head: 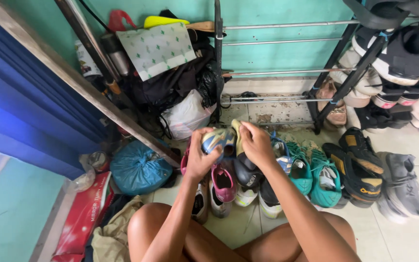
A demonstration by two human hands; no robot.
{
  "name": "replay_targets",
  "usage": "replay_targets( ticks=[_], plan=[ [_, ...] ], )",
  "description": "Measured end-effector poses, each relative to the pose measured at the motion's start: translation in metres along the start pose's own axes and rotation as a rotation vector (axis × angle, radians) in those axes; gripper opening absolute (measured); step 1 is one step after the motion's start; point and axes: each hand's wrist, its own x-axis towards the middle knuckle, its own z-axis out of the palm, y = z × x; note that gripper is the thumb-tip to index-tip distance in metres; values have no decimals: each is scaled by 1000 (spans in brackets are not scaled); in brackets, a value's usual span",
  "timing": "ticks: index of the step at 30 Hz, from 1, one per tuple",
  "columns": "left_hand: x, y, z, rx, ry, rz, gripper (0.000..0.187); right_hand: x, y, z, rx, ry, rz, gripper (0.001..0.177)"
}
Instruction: The person sits on the floor and wipes a pair of blue and white sneakers with a cloth, cleaning the uppers and soles. The person then places the cleaned shoes on a metal shoe rack.
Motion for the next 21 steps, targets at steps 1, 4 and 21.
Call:
replay_targets(
  ticks=[1,4,21],
  plan=[
    [-3,-12,0,-11,3,-4,60,-5,5,2,-12,-2,1,36],
    [-8,-31,-11,15,-53,-65,63,-14,20,12,-49,-52,-15,32],
    [-5,-80,-45,575,-264,-167,75,15,99,70,-214,-256,-348,19]
  ],
)
